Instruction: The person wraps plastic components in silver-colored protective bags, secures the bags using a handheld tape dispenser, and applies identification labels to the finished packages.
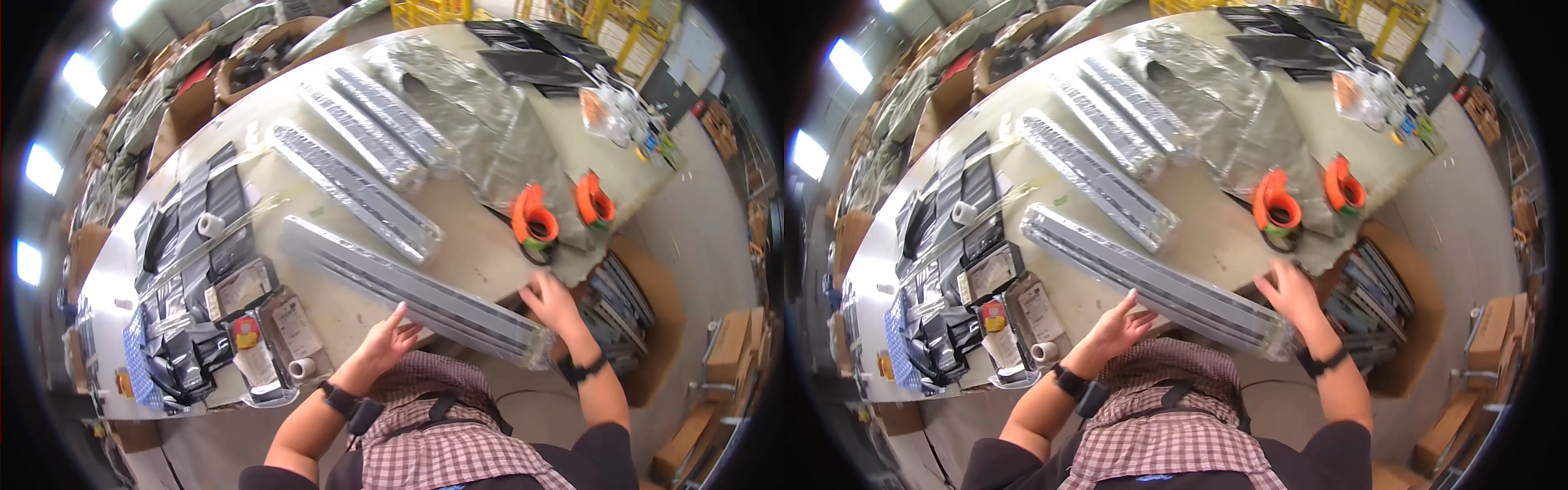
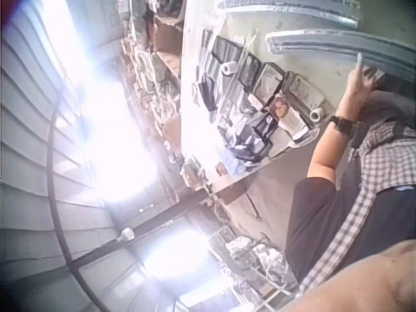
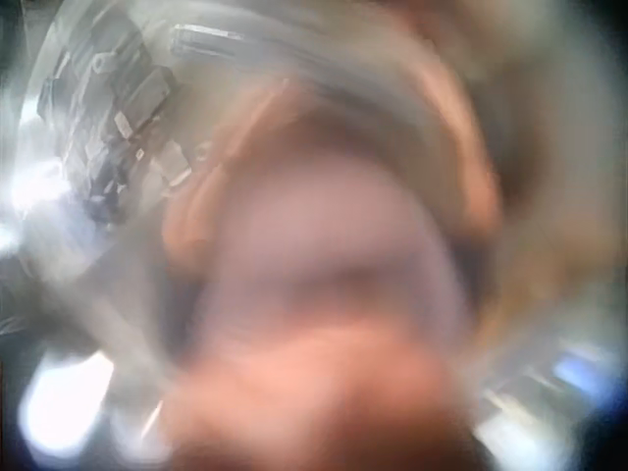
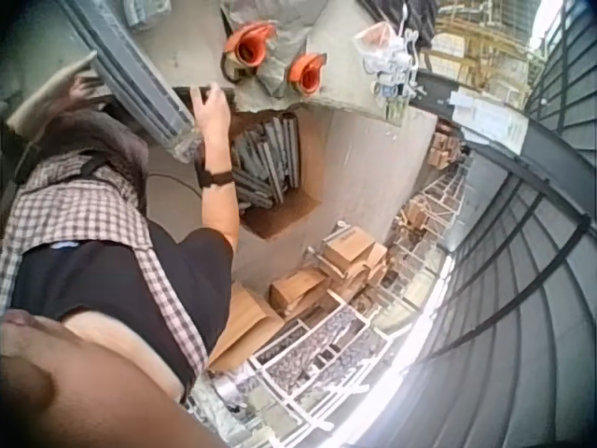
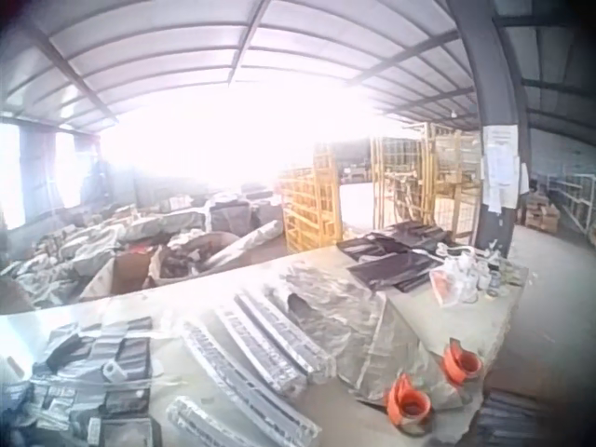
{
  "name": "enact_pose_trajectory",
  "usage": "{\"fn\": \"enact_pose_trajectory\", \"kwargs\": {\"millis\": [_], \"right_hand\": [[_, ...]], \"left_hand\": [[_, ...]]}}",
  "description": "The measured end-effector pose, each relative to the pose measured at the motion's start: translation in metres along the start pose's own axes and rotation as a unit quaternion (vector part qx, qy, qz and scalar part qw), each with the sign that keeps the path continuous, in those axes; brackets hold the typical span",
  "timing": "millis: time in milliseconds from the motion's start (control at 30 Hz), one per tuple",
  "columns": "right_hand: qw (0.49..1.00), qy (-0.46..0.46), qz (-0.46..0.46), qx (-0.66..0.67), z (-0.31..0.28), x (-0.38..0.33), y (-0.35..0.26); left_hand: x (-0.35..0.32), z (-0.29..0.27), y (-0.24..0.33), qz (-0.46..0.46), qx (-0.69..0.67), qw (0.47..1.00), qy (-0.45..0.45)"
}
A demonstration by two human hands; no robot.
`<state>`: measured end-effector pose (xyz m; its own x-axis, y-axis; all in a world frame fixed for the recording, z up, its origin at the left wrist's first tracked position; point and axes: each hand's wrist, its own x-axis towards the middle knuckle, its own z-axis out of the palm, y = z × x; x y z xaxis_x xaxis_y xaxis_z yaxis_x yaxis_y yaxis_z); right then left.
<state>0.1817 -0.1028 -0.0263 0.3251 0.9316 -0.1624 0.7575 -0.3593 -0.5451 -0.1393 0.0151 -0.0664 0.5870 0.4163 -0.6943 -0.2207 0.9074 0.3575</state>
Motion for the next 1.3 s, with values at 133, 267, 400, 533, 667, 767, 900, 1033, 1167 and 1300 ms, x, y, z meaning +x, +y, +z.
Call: {"fn": "enact_pose_trajectory", "kwargs": {"millis": [133, 267, 400, 533, 667, 767, 900, 1033, 1167, 1300], "right_hand": [[0.909, -0.146, 0.267, 0.284, 0.026, -0.073, 0.029], [0.906, -0.170, 0.234, 0.309, 0.014, -0.067, -0.001], [0.823, -0.266, 0.251, 0.434, -0.001, -0.038, -0.078], [0.816, -0.286, 0.188, 0.466, 0.007, 0.009, -0.151], [0.780, -0.257, 0.129, 0.556, 0.060, 0.067, -0.195], [0.806, -0.255, -0.034, 0.532, 0.097, 0.106, -0.242], [0.914, -0.082, -0.387, 0.087, 0.084, 0.155, -0.233], [0.963, 0.056, -0.224, -0.137, 0.068, 0.156, -0.153], [0.984, -0.081, -0.151, -0.039, 0.075, 0.148, -0.121], [0.977, -0.119, -0.144, 0.101, 0.113, 0.167, -0.170]], "left_hand": [[0.017, 0.021, 0.013, -0.070, 0.004, 0.997, -0.012], [-0.019, 0.073, 0.035, 0.018, 0.206, 0.970, 0.128], [-0.009, 0.052, 0.086, 0.205, 0.120, 0.953, 0.185], [0.038, -0.006, 0.149, 0.249, -0.042, 0.966, 0.065], [0.062, -0.032, 0.227, 0.342, 0.026, 0.933, 0.109], [0.071, -0.071, 0.301, 0.357, 0.050, 0.918, 0.164], [0.023, -0.049, 0.313, 0.372, 0.150, 0.906, 0.136], [0.020, -0.070, 0.240, 0.326, 0.532, 0.721, 0.301], [-0.004, -0.003, 0.180, 0.170, 0.813, 0.487, 0.269], [0.030, -0.067, 0.164, 0.244, 0.842, 0.232, 0.422]]}}
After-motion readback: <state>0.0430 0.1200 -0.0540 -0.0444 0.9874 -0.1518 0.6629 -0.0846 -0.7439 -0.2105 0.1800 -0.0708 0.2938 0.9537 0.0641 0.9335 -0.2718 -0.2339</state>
